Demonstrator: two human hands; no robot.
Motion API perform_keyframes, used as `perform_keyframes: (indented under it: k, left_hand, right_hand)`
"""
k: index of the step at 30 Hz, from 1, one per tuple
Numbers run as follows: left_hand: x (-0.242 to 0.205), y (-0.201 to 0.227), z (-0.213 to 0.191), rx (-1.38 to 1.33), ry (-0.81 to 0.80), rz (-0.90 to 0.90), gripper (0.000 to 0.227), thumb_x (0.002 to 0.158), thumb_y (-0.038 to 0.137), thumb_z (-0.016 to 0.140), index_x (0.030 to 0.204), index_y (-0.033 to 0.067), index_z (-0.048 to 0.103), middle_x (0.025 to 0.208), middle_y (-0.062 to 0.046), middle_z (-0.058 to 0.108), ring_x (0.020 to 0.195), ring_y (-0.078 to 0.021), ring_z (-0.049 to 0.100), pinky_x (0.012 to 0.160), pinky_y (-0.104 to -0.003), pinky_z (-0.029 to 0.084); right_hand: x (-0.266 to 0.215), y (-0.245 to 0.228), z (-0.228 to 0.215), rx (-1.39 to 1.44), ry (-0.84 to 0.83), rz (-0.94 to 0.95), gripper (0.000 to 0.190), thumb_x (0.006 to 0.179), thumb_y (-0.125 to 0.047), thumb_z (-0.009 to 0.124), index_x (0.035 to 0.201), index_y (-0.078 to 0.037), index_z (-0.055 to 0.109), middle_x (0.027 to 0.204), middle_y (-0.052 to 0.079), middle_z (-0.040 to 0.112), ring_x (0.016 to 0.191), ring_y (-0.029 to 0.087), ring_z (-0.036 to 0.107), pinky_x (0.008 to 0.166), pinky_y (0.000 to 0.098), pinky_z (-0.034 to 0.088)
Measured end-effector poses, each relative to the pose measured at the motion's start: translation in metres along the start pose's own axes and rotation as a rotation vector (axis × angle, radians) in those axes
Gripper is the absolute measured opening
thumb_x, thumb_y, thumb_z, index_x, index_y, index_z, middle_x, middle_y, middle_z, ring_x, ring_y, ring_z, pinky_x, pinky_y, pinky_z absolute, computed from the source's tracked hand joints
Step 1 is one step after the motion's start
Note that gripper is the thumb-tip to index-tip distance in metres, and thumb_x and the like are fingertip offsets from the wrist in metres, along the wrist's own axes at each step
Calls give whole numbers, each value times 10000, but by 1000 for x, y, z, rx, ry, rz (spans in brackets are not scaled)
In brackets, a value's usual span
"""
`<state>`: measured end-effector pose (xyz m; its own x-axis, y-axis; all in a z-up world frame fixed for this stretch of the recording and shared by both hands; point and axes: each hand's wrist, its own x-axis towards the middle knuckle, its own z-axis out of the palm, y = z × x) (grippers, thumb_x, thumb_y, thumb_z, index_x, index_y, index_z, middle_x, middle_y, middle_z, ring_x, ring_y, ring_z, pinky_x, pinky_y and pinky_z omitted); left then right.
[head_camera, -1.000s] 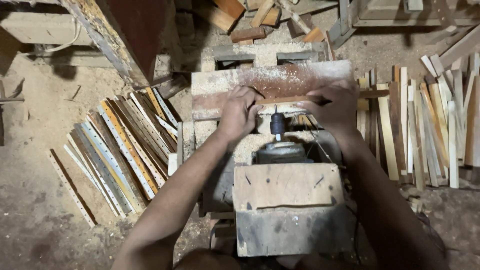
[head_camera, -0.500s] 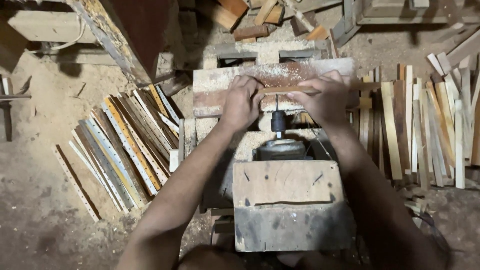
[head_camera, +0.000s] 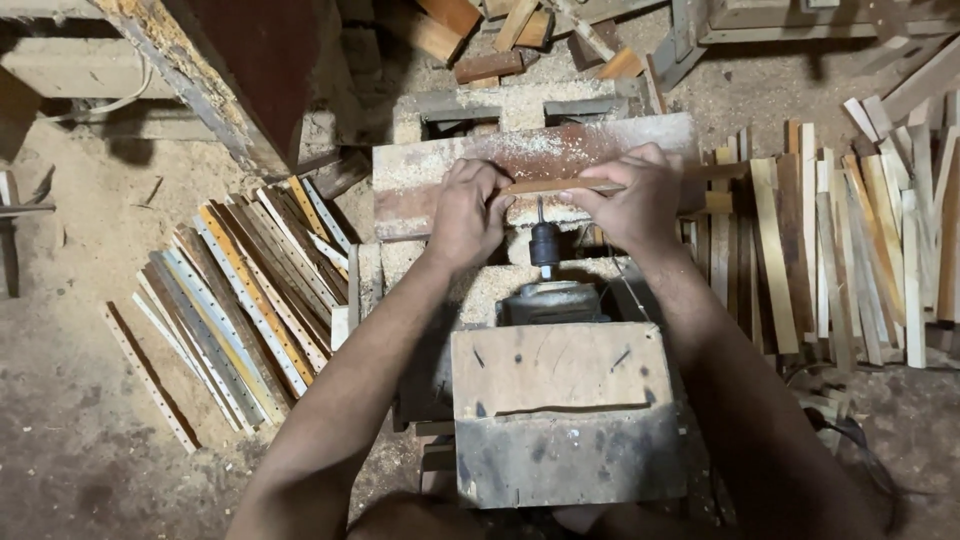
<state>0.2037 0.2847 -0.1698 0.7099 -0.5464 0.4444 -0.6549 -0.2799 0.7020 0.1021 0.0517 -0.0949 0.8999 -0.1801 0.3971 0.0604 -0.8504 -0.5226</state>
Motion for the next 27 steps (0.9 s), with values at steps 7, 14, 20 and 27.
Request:
perform_keyframes:
  k: [7, 14, 20, 27]
  left_hand:
    - [-8, 17, -5, -18, -30, -60, 44, 918, 129, 727, 913, 98, 697, 851, -59, 641, 893, -266, 560, 855, -381, 419]
    - [0, 2, -12, 157, 34, -85, 109, 879, 155, 747, 927, 132, 652, 913, -48, 629, 954, -288, 577, 881, -408, 396]
    - [-13, -15, -13, 125, 35, -79, 114, 885, 163, 747, 952, 136, 659, 909, -27, 610, 968, -263, 565, 883, -378, 371]
    - [-14, -14, -18, 94, 37, -62, 133, 870, 150, 775, 948, 138, 668, 891, -31, 615, 954, -262, 568, 875, -375, 371]
  right_hand:
    - [-9, 2, 5, -56, 14, 2, 297, 718, -314, 983, 912, -172, 807, 704, 34, 695, 924, 272, 623, 968, 446, 351]
    - [-5, 43, 17, -268, 102, -139, 390, 754, -526, 964, 1036, -301, 815, 895, -79, 705, 904, 180, 679, 862, 298, 491]
    - [-9, 29, -12, 60, 52, 40, 325, 710, -321, 992, 950, -198, 812, 843, 11, 742, 967, 208, 637, 921, 273, 483]
    - [-2, -9, -34, 115, -45, 205, 214, 789, -251, 967, 923, -203, 807, 760, -36, 683, 951, 158, 534, 919, 284, 419]
